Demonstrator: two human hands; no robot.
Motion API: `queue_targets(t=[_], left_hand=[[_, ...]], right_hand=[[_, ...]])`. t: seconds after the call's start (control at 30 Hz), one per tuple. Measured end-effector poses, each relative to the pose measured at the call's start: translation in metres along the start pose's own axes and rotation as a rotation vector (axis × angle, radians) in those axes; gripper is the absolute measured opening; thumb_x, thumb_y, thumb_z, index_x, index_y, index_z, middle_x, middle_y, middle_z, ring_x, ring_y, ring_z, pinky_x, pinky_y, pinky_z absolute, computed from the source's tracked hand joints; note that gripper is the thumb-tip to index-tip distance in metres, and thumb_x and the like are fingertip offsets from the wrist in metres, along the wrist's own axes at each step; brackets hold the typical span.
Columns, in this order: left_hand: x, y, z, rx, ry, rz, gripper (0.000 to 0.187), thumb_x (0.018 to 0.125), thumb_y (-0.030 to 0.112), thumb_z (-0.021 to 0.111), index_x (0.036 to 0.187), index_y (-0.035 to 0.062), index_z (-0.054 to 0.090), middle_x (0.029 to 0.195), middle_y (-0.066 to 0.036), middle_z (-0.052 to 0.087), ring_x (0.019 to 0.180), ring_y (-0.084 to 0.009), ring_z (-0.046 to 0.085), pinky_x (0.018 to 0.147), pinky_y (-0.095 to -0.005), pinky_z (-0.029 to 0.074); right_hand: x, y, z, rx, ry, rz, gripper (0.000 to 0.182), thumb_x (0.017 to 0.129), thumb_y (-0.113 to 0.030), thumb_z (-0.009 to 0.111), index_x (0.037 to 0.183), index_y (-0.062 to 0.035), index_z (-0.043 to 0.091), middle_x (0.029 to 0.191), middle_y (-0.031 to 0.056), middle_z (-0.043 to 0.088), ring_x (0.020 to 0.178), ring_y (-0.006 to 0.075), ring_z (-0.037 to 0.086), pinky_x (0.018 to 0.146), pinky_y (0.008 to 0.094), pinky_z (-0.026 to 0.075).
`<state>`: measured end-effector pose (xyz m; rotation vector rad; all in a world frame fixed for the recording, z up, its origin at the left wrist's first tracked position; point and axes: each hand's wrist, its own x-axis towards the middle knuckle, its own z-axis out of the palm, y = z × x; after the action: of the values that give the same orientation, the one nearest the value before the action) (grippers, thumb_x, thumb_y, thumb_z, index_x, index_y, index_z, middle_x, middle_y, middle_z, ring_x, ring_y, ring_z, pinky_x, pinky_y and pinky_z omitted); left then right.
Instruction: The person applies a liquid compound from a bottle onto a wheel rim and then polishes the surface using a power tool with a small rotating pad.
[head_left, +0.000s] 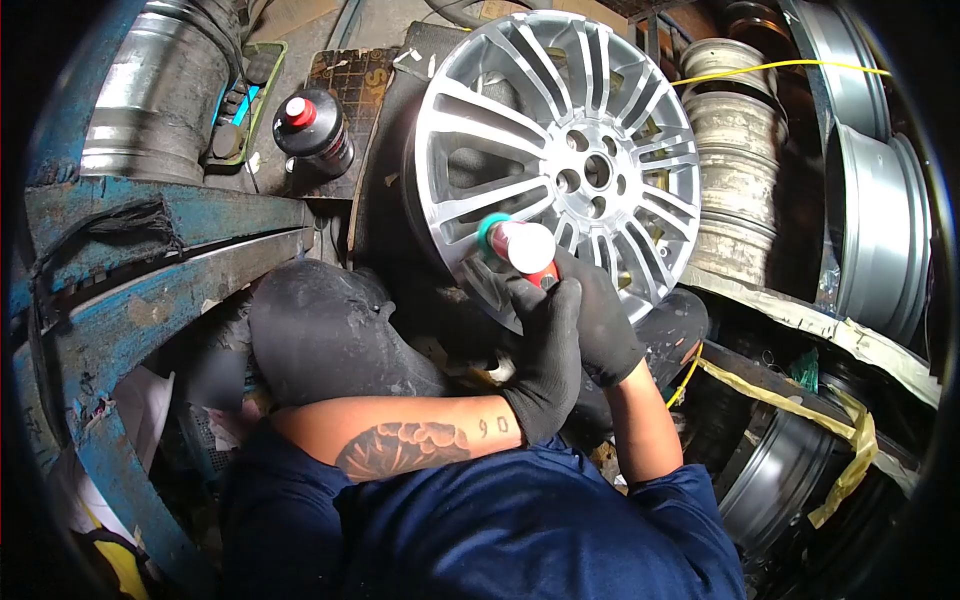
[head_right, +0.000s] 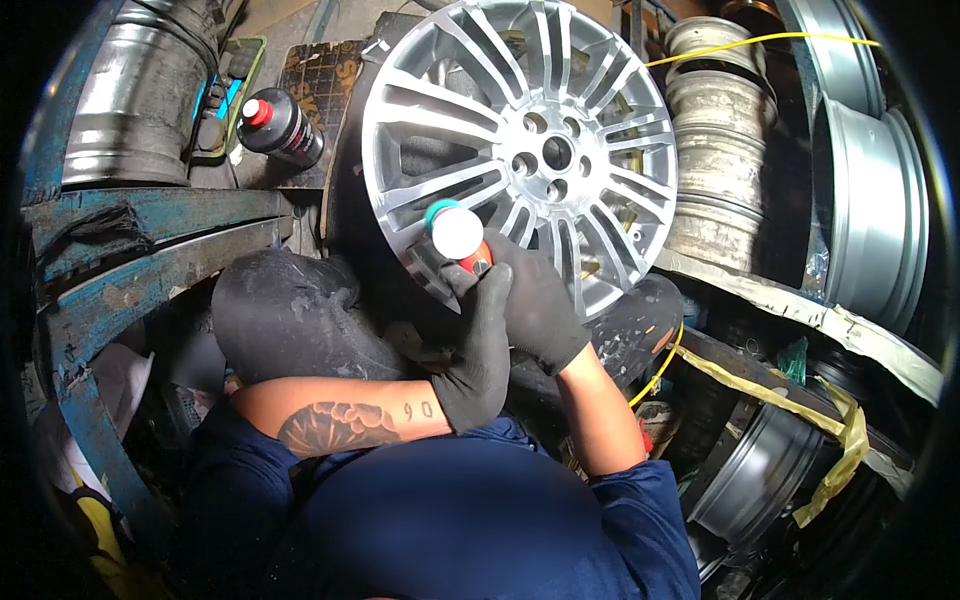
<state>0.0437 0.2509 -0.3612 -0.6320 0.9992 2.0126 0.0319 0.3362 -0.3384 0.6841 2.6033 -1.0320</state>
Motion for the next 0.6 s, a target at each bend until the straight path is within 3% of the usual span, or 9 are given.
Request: queue_targets(t=[0.17, 0.2, 0.3, 0.47, 0.6], left_hand=[[0.012, -0.014, 0.004, 0.18, -0.025, 0.175, 0.051, 0.1, 0.039, 0.059, 0.129, -0.001, 0.045, 0.118, -0.017, 0.056, 0.108, -0.0237, 0.056, 0.092, -0.038, 0.046], [0.011, -0.015, 0.004, 0.213, -0.037, 0.111, 0.051, 0.101, 0.037, 0.057, 0.133, 0.0004, 0.04, 0.122, -0.015, 0.052, 0.111, -0.0218, 0.054, 0.095, -0.0366, 0.045], [0.009, -0.019, 0.004, 0.278, -0.059, 0.007, 0.053, 0.103, 0.033, 0.055, 0.139, 0.0032, 0.031, 0.129, -0.013, 0.046, 0.117, -0.0181, 0.049, 0.1, -0.0338, 0.043], [0.016, -0.033, -0.001, 0.256, -0.021, 0.15, 0.05, 0.103, 0.032, 0.056, 0.137, 0.0036, 0.034, 0.128, -0.012, 0.047, 0.117, -0.0179, 0.049, 0.1, -0.0333, 0.044], [0.001, 0.005, 0.003, 0.262, -0.026, 0.021, 0.045, 0.103, 0.031, 0.055, 0.135, 0.004, 0.037, 0.125, -0.012, 0.048, 0.115, -0.0178, 0.05, 0.099, -0.033, 0.044]], right_hand=[[0.0, -0.005, -0.008, 0.074, 0.019, 0.018, 0.037, 0.09, -0.034, 0.069, 0.108, -0.0015, 0.066, 0.087, 0.0208, 0.068, 0.08, 0.0385, 0.067, 0.072, 0.0429, 0.051], [-0.001, -0.004, -0.008, 0.077, 0.034, 0.007, 0.035, 0.09, -0.032, 0.068, 0.104, -0.0001, 0.066, 0.083, 0.0202, 0.067, 0.075, 0.0367, 0.066, 0.07, 0.0419, 0.05], [-0.002, 0.002, -0.009, 0.041, 0.049, 0.003, 0.035, 0.09, -0.032, 0.068, 0.105, -0.0004, 0.066, 0.084, 0.0202, 0.067, 0.075, 0.0357, 0.066, 0.07, 0.0419, 0.05], [-0.002, -0.003, -0.009, 0.114, 0.02, 0.007, 0.036, 0.09, -0.033, 0.069, 0.106, -0.0006, 0.067, 0.085, 0.0201, 0.068, 0.078, 0.0353, 0.066, 0.073, 0.0427, 0.051], [0.007, 0.003, -0.008, 0.108, -0.074, -0.081, 0.038, 0.09, -0.033, 0.069, 0.11, -0.0016, 0.066, 0.09, 0.021, 0.069, 0.083, 0.0382, 0.067, 0.075, 0.0436, 0.051]])
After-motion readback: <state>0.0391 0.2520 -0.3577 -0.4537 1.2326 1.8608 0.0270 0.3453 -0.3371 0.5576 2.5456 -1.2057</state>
